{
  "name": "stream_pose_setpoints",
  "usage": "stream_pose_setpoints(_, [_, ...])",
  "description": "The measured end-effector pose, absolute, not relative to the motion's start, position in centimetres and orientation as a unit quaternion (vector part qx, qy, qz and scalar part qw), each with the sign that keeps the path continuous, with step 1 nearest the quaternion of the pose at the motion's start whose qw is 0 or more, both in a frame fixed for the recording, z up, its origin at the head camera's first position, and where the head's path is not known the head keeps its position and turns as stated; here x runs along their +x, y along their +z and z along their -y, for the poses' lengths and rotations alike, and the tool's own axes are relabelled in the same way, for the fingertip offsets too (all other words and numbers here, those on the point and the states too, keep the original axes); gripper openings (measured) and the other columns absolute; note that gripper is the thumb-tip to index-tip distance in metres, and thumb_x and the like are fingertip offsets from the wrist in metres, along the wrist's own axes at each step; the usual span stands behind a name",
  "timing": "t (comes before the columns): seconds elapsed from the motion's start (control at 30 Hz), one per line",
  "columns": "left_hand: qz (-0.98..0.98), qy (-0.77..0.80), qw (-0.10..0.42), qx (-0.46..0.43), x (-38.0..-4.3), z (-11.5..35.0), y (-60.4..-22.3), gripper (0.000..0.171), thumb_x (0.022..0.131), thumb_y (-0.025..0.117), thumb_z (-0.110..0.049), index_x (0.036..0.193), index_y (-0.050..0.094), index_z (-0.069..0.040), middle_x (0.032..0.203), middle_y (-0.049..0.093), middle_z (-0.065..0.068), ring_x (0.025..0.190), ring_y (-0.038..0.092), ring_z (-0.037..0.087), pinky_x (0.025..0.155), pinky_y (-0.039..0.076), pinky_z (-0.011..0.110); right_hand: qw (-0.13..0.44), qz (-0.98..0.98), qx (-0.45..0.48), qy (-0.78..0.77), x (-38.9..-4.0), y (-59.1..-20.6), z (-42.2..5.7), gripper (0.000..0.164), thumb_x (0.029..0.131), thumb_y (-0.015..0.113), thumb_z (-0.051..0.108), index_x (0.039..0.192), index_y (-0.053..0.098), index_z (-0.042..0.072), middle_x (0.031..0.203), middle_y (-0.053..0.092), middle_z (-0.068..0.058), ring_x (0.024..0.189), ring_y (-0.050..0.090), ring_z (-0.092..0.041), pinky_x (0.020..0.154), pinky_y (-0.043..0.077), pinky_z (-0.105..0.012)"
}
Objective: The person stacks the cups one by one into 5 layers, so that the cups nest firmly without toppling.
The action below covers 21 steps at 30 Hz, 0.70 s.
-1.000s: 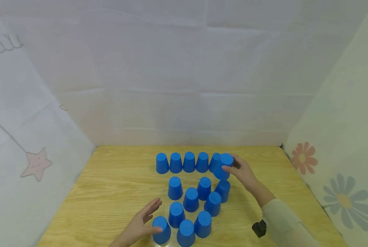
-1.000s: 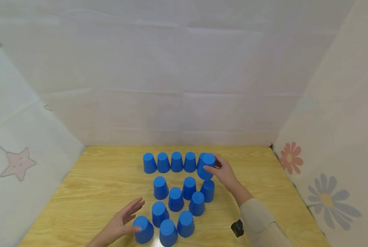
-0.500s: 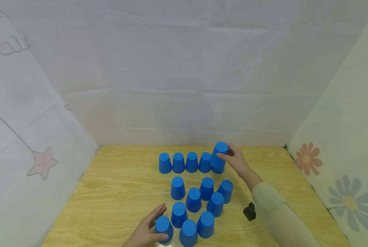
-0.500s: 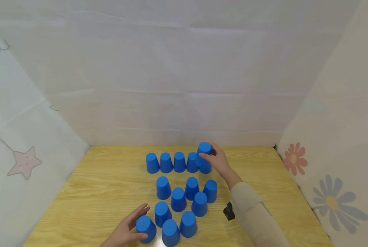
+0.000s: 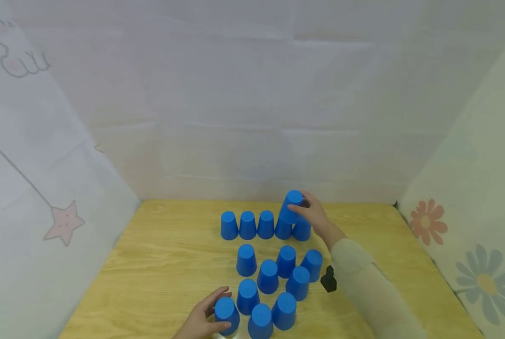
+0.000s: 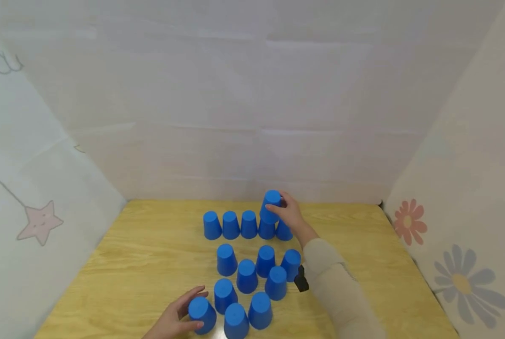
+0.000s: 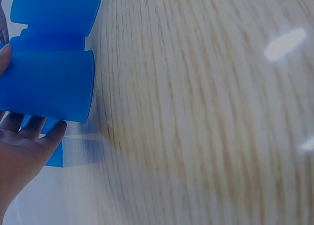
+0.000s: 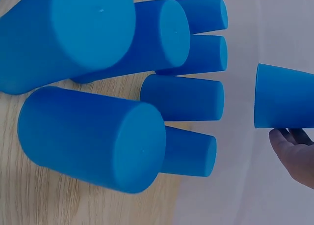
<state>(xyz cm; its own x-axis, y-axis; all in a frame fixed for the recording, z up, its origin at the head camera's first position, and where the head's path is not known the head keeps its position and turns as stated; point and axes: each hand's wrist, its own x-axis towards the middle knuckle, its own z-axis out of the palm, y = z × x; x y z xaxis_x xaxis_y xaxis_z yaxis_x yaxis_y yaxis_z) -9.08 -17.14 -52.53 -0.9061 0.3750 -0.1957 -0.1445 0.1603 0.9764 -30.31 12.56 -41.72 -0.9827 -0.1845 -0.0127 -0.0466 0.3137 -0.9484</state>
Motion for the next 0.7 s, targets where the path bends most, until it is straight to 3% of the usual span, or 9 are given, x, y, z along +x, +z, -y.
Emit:
stream_pose_setpoints(0.27, [-0.721, 0.655, 0.208, 0.089, -8.9, 17.2, -52.9, 0.058, 0.080, 0.063, -0.017, 0.129, 0.034, -0.005, 0.128, 0.035, 0.020, 0.115, 0.030, 0.042, 0.090, 0.031, 0.047, 0.077, -0.808, -0.055, -0.582, -31.6, -42.8, -11.5, 0.062, 0.080, 0.062, 0.026, 0.133, 0.032, 0.012, 0.128, 0.038, -0.015, 0.117, 0.033, -0.032, 0.092, 0.029, -0.049])
stream_pose_setpoints(0.7, [-0.727, 0.651, 0.201, 0.080, -8.9, 17.4, -53.8, 0.060, 0.078, 0.064, -0.018, 0.129, 0.035, -0.003, 0.126, 0.039, 0.017, 0.113, 0.034, 0.041, 0.088, 0.033, 0.049, 0.081, -0.818, -0.054, -0.567, -33.0, -43.5, -9.7, 0.061, 0.083, 0.059, 0.022, 0.133, 0.029, 0.008, 0.131, 0.033, -0.018, 0.119, 0.029, -0.035, 0.094, 0.026, -0.050])
